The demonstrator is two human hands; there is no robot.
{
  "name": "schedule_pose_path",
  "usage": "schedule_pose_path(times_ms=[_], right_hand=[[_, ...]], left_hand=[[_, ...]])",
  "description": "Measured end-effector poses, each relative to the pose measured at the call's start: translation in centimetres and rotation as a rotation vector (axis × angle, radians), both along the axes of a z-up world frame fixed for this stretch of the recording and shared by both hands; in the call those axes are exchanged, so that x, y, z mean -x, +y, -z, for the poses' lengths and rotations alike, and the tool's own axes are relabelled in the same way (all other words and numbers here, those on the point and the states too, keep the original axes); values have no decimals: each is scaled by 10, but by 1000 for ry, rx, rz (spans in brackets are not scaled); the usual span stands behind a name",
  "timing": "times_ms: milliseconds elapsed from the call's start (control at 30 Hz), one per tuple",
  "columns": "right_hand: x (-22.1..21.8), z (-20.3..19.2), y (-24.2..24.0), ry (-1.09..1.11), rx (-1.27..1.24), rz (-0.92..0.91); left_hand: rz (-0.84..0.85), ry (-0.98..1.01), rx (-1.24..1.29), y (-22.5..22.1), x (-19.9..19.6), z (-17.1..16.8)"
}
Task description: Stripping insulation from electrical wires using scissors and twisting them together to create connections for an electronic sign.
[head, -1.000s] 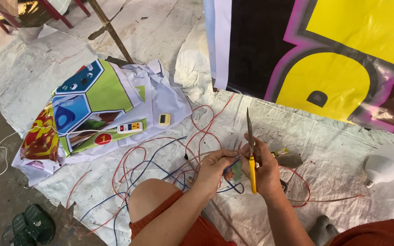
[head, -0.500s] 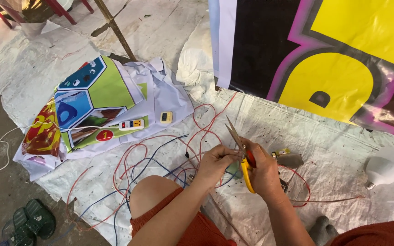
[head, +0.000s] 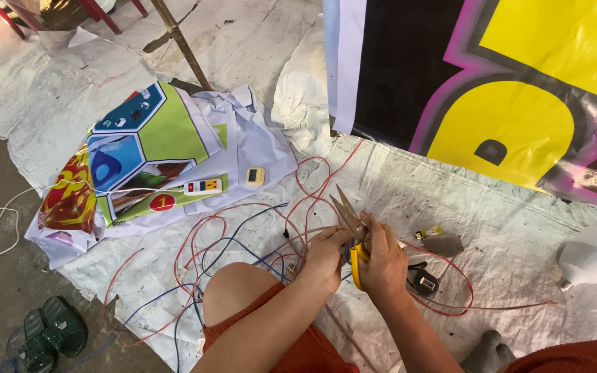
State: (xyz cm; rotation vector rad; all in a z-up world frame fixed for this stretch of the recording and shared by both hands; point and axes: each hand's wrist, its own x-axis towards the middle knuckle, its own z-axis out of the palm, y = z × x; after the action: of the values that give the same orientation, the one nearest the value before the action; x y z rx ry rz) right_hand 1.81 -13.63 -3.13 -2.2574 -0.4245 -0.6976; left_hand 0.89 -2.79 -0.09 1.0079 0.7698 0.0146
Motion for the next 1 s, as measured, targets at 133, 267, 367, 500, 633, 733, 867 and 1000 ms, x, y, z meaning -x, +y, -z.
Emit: schedule_pose_path(times_ms=[133, 267, 367, 500, 633, 733, 867, 1000], right_hand=[[4, -10, -2, 105, -133, -113], [7, -40, -4, 640, -637, -149], [8, -52, -9, 736, -934, -215], [7, -46, -11, 633, -844, -269], [2, -44, -15, 527, -874, -325], [6, -74, -16, 812, -1421, -267], [-3, -41, -25, 672, -1087, -343], [0, -54, -26, 705, -1289, -261]], left_hand=[[-12, -17, 46, 6, -8, 8], [37, -25, 80, 11, -11, 15], [109, -65, 92, 13, -7, 12], [219, -179, -34, 13, -2, 0], [249, -234, -87, 13, 0, -6], [293, -277, -164, 11, 1, 1], [286, -328, -141, 10, 3, 4], [277, -345, -117, 11, -2, 15]])
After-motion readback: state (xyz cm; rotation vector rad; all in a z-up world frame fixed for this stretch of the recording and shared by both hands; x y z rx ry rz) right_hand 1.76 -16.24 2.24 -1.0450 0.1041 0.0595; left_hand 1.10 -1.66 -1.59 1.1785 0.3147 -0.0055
